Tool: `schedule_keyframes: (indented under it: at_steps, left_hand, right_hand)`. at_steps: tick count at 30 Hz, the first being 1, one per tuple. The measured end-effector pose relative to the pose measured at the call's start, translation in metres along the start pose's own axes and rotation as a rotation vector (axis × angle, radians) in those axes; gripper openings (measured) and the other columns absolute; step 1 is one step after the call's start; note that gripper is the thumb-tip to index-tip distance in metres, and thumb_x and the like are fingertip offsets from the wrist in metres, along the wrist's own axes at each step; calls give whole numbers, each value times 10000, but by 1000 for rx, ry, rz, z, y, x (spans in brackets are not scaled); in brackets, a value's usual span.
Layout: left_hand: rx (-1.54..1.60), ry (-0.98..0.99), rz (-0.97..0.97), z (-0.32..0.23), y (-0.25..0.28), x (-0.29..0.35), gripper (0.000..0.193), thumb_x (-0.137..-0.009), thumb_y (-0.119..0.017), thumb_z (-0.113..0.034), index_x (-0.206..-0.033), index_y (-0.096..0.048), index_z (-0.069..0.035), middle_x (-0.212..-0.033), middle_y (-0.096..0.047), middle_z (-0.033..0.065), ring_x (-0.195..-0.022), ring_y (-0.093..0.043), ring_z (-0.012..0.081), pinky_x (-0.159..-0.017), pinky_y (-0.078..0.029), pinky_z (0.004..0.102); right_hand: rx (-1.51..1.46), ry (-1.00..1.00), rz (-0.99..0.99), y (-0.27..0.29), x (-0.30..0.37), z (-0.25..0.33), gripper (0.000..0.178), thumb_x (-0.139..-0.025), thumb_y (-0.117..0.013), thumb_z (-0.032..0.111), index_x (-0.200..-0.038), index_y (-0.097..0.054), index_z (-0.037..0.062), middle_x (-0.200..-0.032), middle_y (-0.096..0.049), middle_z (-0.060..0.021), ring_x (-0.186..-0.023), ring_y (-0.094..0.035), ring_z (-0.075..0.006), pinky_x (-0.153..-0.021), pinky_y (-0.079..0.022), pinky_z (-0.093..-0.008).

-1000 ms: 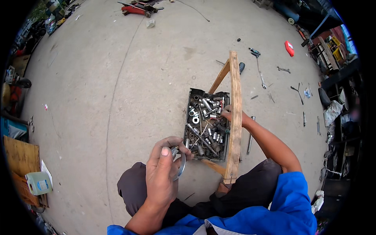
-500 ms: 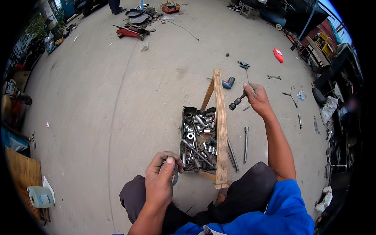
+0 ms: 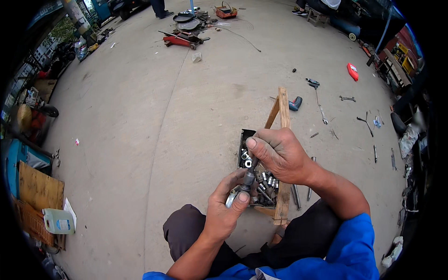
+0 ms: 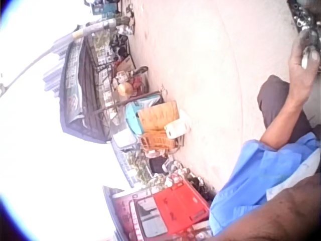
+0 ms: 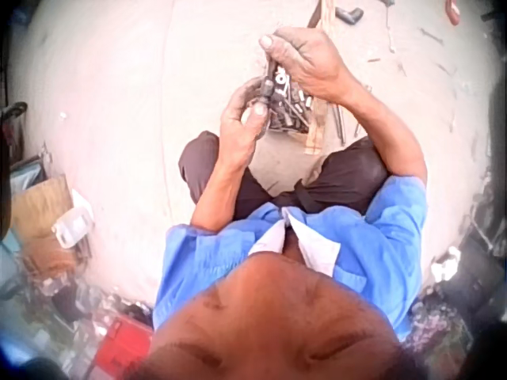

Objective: The person selects a socket from a toolbox and attaches it to a cordless impact wrench. They then walk to a three-wheeled vehicle and use the tool to remove a bolt from the floor panel near the driver's seat. The person then manually removes the floor mat and continues to work on the vehicle's interior components.

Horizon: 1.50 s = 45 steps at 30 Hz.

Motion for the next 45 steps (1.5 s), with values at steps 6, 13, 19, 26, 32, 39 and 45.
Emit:
schedule_keyframes:
  at_steps: [6, 13, 19, 26, 32, 39, 45]
  left_hand:
    - [-135, -60, -120, -5, 15, 3, 452, -911, -682, -270, -1204, -576, 56, -918, -644, 96, -835, -601, 152, -772, -488, 297]
    - [-138, -128, -187, -10, 18, 5, 371, -916, -668, -228, -1169, -595, 33, -867, -626, 61, -760, -561, 95, -665, -452, 236]
    - [-213, -177, -236, -17, 17, 6, 290, -845, -752, -116, -1075, -629, 11, -856, -606, 26, -716, -503, 53, -615, -403, 201]
    - [-382, -290, -244, -24, 18, 5, 238, -812, -791, -96, -971, -641, -3, -819, -575, -15, -732, -485, 59, -635, -393, 211]
    - [-387, -355, -256, -29, 15, 4, 256, -807, -798, -105, -974, -638, 3, -843, -584, 3, -750, -498, 69, -651, -404, 216]
    - [-451, -382, -232, -26, 15, 2, 244, -826, -782, -115, -959, -620, 10, -850, -572, 4, -746, -491, 68, -647, -405, 218]
    - [-404, -288, -214, -22, 14, 1, 243, -876, -727, -125, -1001, -564, 5, -882, -553, 14, -762, -472, 65, -656, -398, 213]
  right_hand:
    - [13, 43, -32, -16, 5, 0, 365, -985, -578, 275, -794, -593, -36, -597, -546, -146, -546, -538, -210, -533, -429, -366]
    - [-79, 16, 185, -32, 14, -9, 317, -975, -587, 284, -938, -584, -30, -744, -612, -172, -682, -612, -247, -639, -477, -355]
    - [-149, 6, 270, -45, 21, -14, 287, -979, -572, 263, -987, -565, -25, -804, -628, -173, -752, -631, -263, -684, -488, -369]
    - [-205, 5, 252, -50, 25, -15, 286, -986, -566, 261, -975, -546, -24, -800, -623, -174, -742, -621, -258, -671, -482, -361]
    - [-277, -76, 211, -50, 27, -19, 306, -995, -555, 284, -974, -537, -21, -780, -607, -142, -740, -603, -190, -651, -471, -331]
    - [-319, -65, 175, -51, 26, -21, 337, -984, -577, 300, -955, -534, -33, -760, -609, -130, -710, -603, -173, -621, -473, -315]
    - [-250, -6, 184, -52, 22, -27, 368, -999, -536, 366, -929, -523, 4, -768, -556, -56, -666, -517, -94, -573, -433, -271]
Point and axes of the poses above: each hand's wrist, its own x-axis away from the middle knuckle, its own y-axis out of the back of the hand, z = x × y, the point moved 7 cm from there along -x, towards the middle knuckle
